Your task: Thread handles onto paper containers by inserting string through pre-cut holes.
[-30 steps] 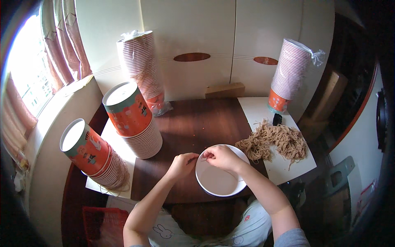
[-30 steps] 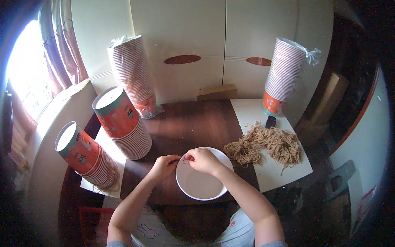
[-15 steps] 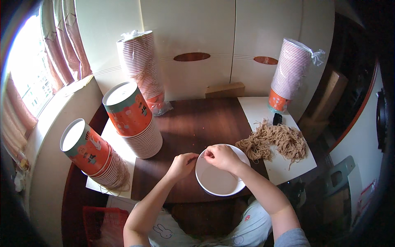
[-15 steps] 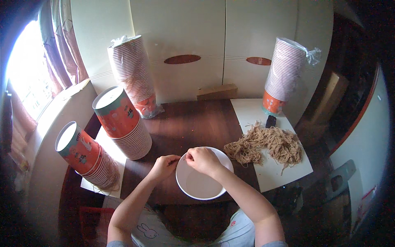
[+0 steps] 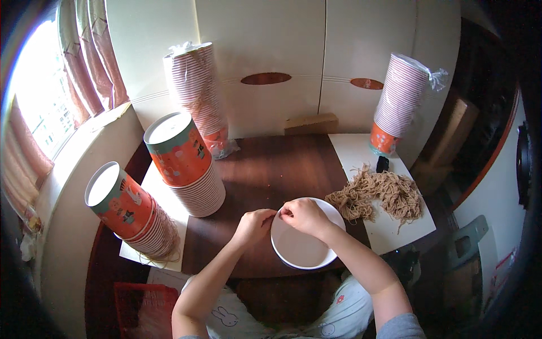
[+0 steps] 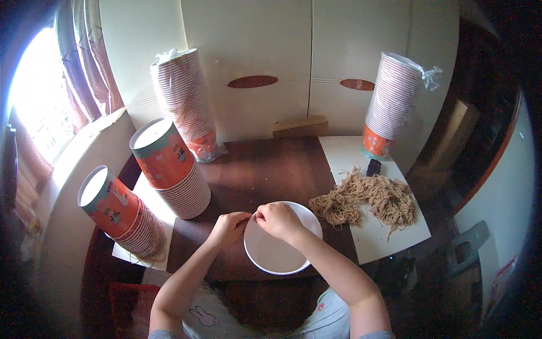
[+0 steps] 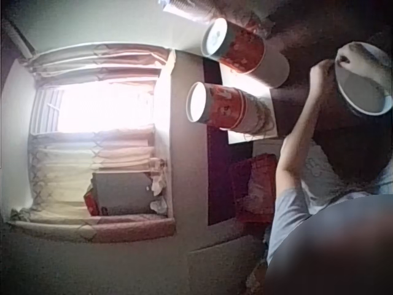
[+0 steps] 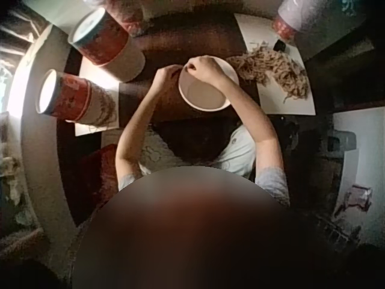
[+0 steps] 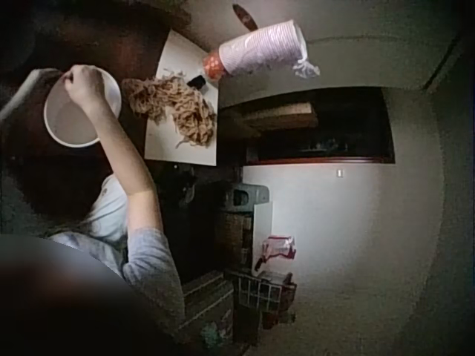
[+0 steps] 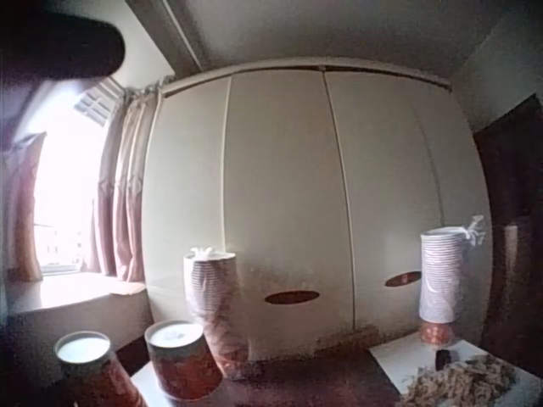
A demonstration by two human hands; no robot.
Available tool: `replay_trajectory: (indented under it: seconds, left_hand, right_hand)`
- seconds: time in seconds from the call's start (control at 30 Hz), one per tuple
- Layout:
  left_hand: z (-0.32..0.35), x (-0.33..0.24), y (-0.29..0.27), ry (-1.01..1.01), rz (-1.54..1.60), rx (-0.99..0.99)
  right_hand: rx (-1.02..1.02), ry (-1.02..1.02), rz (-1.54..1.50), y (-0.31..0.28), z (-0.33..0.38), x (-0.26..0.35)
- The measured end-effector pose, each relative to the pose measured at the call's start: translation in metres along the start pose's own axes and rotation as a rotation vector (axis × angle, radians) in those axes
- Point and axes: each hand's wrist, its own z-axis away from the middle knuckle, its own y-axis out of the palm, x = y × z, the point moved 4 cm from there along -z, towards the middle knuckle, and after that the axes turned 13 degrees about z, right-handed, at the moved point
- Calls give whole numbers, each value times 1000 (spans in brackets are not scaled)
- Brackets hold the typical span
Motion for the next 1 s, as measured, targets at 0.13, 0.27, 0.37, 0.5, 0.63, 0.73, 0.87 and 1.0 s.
replay_trajectory:
  seconds: [0.13,0.27,0.37,0.5,0.63,0.73,0.87,1.0]
  left_hand:
    - [0,-3,2,20,-54,-3]
    - [-2,3,-7,8,-122,-49]
    - [0,12,-34,-201,170,-90]
    - [0,6,-59,20,1116,46]
    - [13,-25,-60,196,1529,345]
    - [29,-42,-54,132,1581,537]
    - [43,-69,-38,94,1682,771]
    - [50,-82,-42,134,1646,798]
  right_hand:
    - [26,-52,-7,3,0,-2]
    - [126,-64,56,-4,3,-4]
    - [187,23,147,-25,5,-6]
    - [190,40,152,-31,3,-16]
    - [144,37,243,-22,1,-25]
    - [117,15,258,-15,-2,-27]
    - [105,-138,232,-9,-4,-8]
    - [140,-290,162,-14,-5,17]
